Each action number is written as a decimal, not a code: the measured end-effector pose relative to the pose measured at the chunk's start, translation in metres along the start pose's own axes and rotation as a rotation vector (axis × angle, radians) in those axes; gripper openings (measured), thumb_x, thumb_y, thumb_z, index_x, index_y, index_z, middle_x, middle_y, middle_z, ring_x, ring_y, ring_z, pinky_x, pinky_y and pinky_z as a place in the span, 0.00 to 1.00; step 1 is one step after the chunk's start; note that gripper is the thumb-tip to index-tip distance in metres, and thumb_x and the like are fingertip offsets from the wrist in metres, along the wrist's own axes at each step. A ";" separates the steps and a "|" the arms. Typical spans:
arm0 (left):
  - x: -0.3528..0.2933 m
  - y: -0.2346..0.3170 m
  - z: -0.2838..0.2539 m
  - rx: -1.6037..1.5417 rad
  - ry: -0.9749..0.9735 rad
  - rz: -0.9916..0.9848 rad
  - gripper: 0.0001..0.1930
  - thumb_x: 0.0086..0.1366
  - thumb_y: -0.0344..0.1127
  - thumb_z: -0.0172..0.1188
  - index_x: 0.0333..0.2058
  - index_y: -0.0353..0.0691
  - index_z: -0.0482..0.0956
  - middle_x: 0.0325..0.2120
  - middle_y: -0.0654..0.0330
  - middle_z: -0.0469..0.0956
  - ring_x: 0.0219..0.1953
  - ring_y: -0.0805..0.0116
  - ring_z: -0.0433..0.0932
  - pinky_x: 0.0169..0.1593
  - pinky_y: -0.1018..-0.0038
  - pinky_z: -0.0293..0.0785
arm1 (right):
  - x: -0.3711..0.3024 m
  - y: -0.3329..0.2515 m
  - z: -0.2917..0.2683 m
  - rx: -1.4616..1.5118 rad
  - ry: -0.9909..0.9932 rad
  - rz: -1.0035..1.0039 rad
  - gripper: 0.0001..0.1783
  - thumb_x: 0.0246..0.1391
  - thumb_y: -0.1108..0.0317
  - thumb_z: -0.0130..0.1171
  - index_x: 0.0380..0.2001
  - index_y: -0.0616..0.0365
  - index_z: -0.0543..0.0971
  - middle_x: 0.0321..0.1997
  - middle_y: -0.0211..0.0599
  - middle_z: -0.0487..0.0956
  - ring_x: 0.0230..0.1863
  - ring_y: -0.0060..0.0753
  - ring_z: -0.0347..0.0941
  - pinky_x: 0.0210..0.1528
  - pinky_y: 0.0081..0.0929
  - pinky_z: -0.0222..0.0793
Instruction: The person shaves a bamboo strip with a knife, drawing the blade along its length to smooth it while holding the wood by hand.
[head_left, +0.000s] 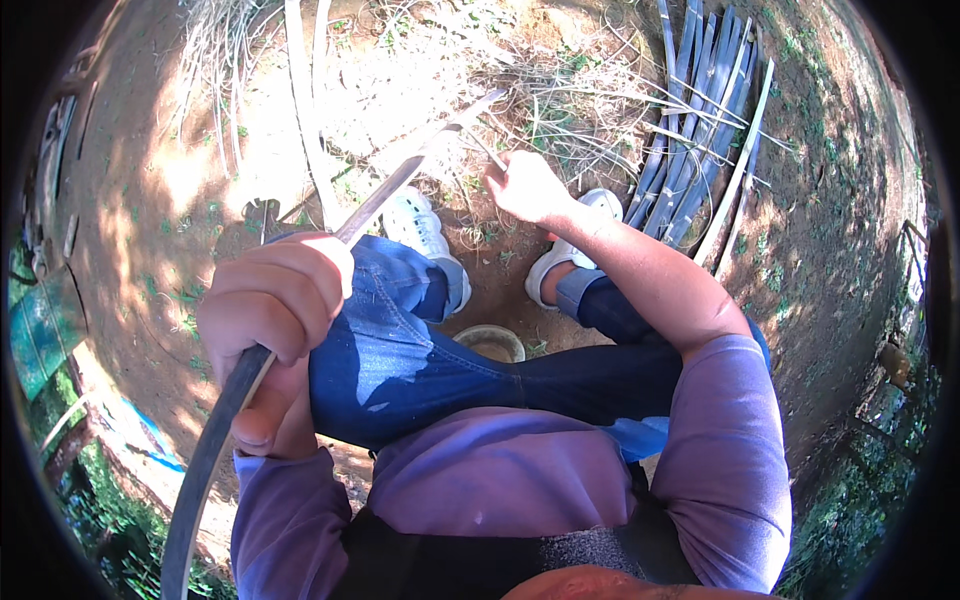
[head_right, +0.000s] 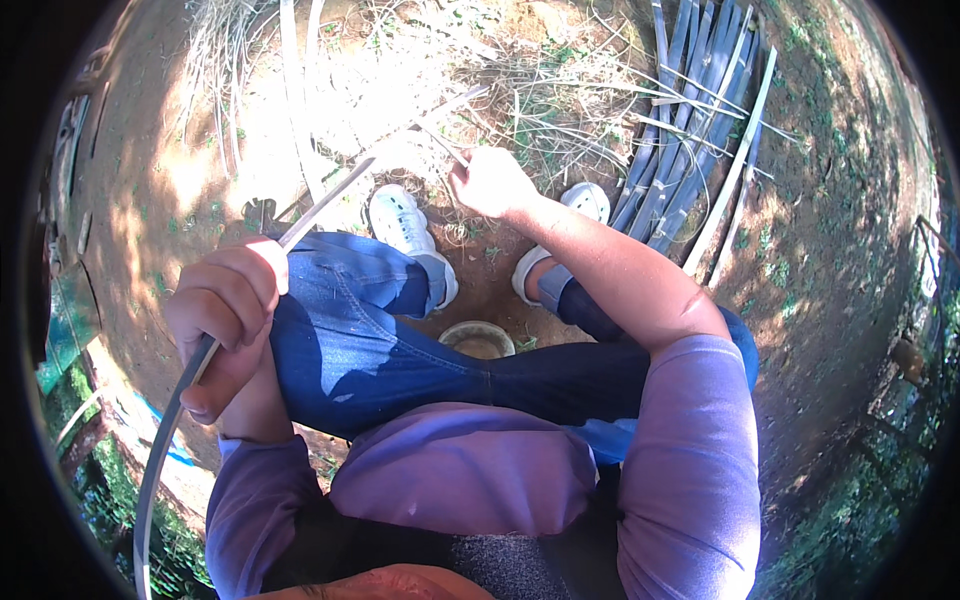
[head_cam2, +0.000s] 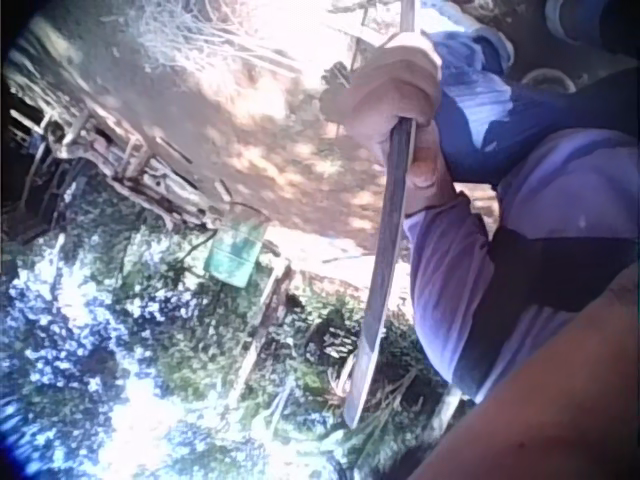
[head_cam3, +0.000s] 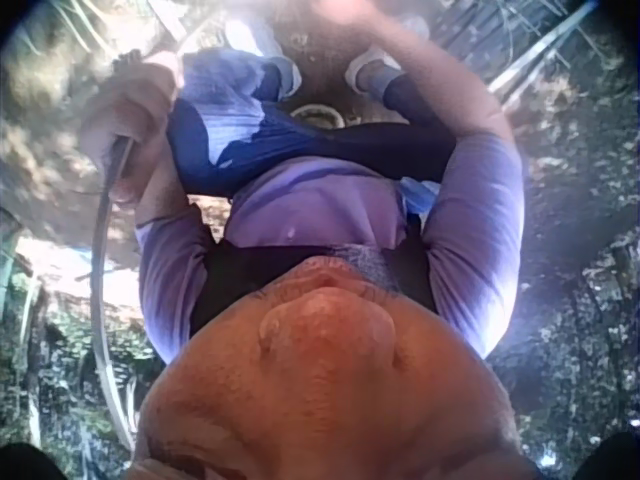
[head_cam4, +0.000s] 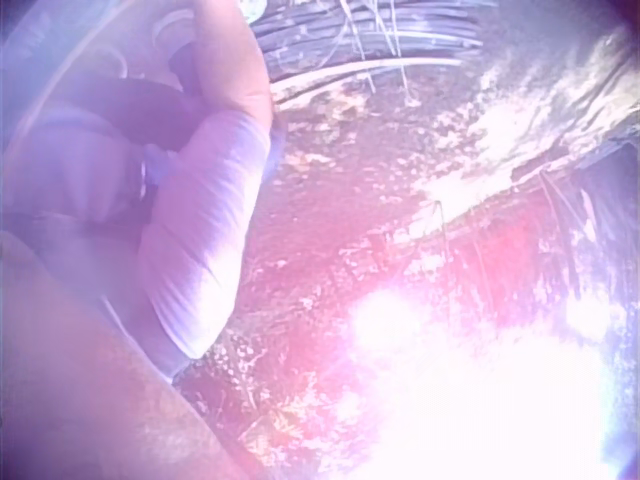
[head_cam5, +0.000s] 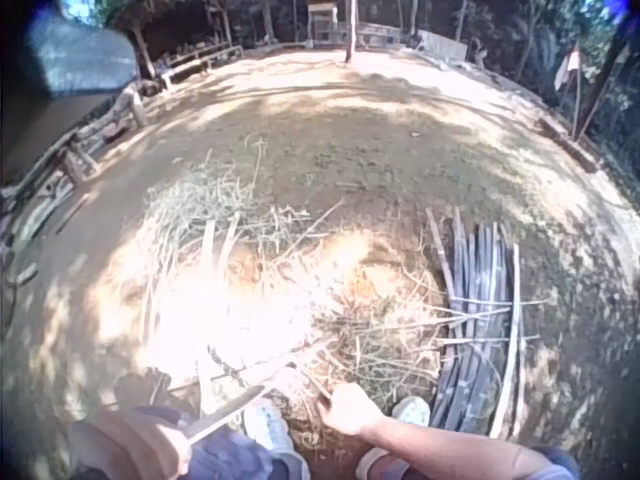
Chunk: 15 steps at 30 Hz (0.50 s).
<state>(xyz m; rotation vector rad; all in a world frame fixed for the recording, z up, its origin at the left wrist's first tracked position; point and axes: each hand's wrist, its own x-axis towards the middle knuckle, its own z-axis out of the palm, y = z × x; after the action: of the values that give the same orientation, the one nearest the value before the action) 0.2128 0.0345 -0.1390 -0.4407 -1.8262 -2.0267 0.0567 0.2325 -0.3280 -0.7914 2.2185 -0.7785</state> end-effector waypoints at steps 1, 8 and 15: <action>0.002 0.001 0.001 -0.007 -0.026 0.009 0.34 0.55 0.72 0.62 0.16 0.45 0.64 0.12 0.67 0.65 0.16 0.68 0.66 0.23 0.71 0.62 | 0.009 0.014 0.003 -0.018 -0.025 0.031 0.17 0.53 0.59 0.53 0.29 0.64 0.81 0.27 0.56 0.80 0.34 0.56 0.80 0.42 0.44 0.76; 0.013 -0.014 0.002 -0.102 -0.163 0.092 0.34 0.56 0.66 0.65 0.14 0.40 0.67 0.10 0.64 0.66 0.12 0.65 0.66 0.19 0.70 0.64 | 0.070 0.093 0.016 0.100 -0.225 0.576 0.19 0.52 0.61 0.50 0.23 0.70 0.79 0.18 0.46 0.79 0.19 0.39 0.79 0.30 0.36 0.77; 0.018 -0.009 -0.009 -0.104 -0.232 0.044 0.31 0.56 0.65 0.67 0.14 0.43 0.67 0.11 0.67 0.68 0.13 0.70 0.69 0.22 0.73 0.69 | 0.114 0.123 0.036 0.183 -0.197 0.742 0.15 0.55 0.65 0.51 0.31 0.69 0.80 0.21 0.44 0.79 0.18 0.34 0.77 0.23 0.32 0.74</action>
<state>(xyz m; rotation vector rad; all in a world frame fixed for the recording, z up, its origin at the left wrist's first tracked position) 0.1929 0.0250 -0.1395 -0.7676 -1.8271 -2.1218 -0.0253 0.2207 -0.4784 0.0665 1.9998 -0.4882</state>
